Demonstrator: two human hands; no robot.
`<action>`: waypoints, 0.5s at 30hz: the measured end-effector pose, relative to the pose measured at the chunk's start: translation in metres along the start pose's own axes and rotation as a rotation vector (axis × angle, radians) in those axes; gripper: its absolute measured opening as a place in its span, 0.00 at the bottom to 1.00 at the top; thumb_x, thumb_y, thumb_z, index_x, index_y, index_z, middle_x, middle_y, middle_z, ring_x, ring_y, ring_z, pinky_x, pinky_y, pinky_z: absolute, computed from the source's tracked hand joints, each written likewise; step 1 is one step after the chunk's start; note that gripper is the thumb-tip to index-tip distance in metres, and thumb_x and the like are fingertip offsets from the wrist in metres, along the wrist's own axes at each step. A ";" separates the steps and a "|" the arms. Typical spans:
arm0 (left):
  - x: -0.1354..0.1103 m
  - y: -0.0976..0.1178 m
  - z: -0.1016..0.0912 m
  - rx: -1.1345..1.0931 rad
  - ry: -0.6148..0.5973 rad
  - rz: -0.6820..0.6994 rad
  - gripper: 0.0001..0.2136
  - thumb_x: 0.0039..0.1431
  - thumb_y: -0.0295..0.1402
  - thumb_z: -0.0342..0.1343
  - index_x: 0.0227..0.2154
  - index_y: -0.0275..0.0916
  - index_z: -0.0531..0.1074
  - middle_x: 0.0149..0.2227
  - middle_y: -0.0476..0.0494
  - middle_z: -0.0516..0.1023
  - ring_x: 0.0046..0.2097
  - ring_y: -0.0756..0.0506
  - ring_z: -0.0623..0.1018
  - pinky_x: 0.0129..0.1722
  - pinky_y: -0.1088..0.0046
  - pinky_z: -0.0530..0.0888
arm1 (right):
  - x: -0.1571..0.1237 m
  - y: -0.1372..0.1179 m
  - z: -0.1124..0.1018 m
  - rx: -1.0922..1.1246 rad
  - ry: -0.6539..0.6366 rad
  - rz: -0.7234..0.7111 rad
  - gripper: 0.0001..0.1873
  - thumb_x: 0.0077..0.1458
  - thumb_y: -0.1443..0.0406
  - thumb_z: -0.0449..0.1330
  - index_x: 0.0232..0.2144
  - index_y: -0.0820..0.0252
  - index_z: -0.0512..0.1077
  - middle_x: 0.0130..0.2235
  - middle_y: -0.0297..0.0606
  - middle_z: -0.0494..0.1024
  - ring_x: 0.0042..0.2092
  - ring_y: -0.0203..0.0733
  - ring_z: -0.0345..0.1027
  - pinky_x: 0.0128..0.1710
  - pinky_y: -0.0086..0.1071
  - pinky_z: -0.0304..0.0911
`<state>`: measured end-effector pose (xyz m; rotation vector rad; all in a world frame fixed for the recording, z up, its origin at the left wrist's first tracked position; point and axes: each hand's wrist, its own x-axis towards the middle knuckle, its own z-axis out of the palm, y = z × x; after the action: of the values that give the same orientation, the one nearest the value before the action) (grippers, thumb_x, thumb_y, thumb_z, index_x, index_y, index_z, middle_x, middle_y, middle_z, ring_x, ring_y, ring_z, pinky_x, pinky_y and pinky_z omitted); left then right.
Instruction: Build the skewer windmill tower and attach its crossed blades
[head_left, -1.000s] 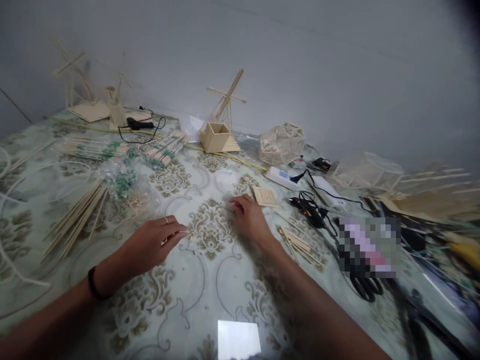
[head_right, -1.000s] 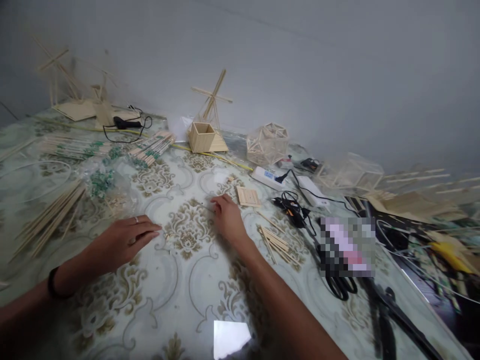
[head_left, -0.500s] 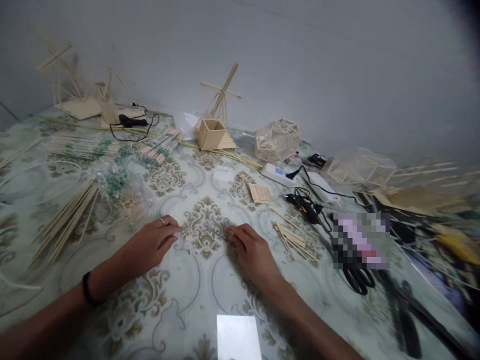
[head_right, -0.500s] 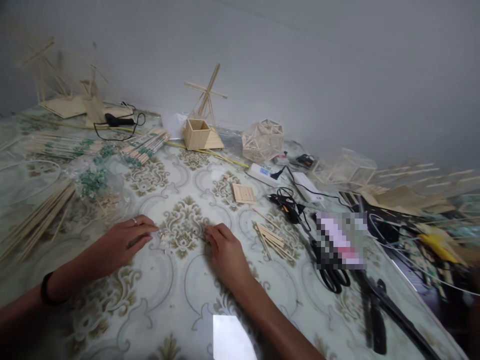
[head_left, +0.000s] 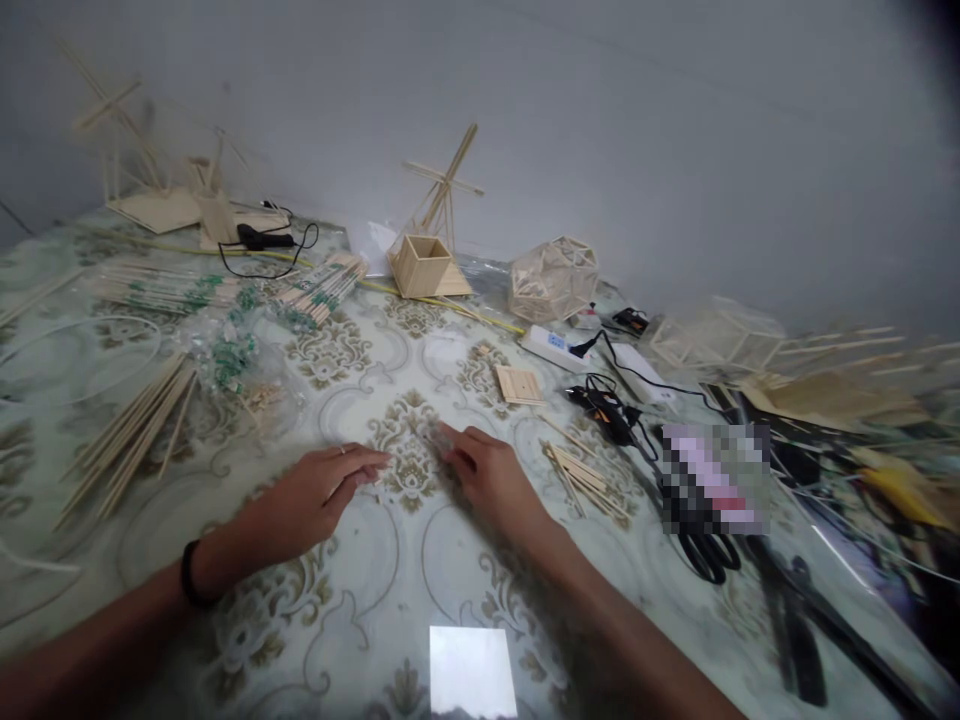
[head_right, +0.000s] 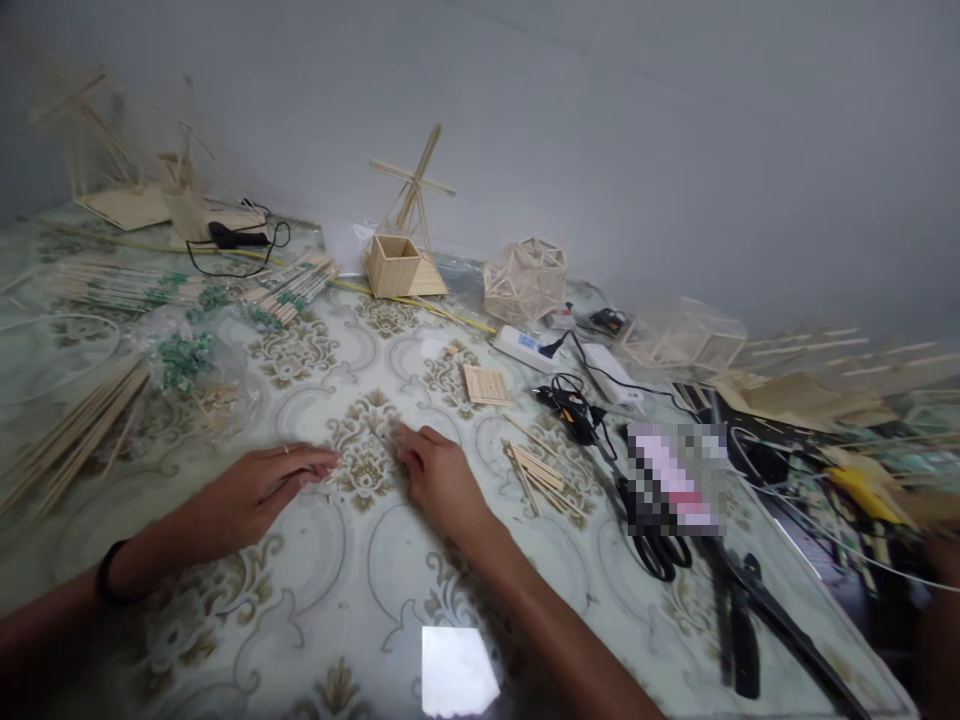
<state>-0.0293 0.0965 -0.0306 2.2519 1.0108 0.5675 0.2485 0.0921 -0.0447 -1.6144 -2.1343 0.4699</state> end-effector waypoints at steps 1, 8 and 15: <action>0.001 -0.001 -0.002 -0.006 0.028 0.000 0.17 0.72 0.32 0.45 0.54 0.37 0.76 0.51 0.41 0.84 0.51 0.45 0.82 0.53 0.68 0.77 | 0.005 -0.008 0.006 0.008 -0.005 -0.023 0.22 0.64 0.72 0.56 0.58 0.65 0.75 0.37 0.43 0.78 0.36 0.43 0.73 0.40 0.32 0.67; 0.006 -0.016 -0.013 0.022 0.207 -0.044 0.10 0.67 0.32 0.53 0.39 0.40 0.80 0.39 0.46 0.85 0.41 0.46 0.83 0.44 0.71 0.76 | 0.024 -0.062 0.041 0.060 -0.114 -0.230 0.24 0.64 0.73 0.55 0.60 0.61 0.73 0.40 0.42 0.77 0.41 0.42 0.72 0.43 0.31 0.66; 0.004 -0.012 -0.025 0.024 0.321 0.011 0.14 0.66 0.25 0.47 0.41 0.40 0.80 0.33 0.48 0.84 0.33 0.49 0.81 0.36 0.74 0.76 | 0.034 -0.053 0.024 0.193 -0.154 -0.282 0.21 0.65 0.73 0.58 0.59 0.62 0.75 0.38 0.40 0.78 0.39 0.39 0.71 0.43 0.30 0.64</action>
<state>-0.0479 0.1143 -0.0195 2.2331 1.1637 0.9481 0.1843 0.1108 -0.0343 -1.1847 -2.3020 0.7010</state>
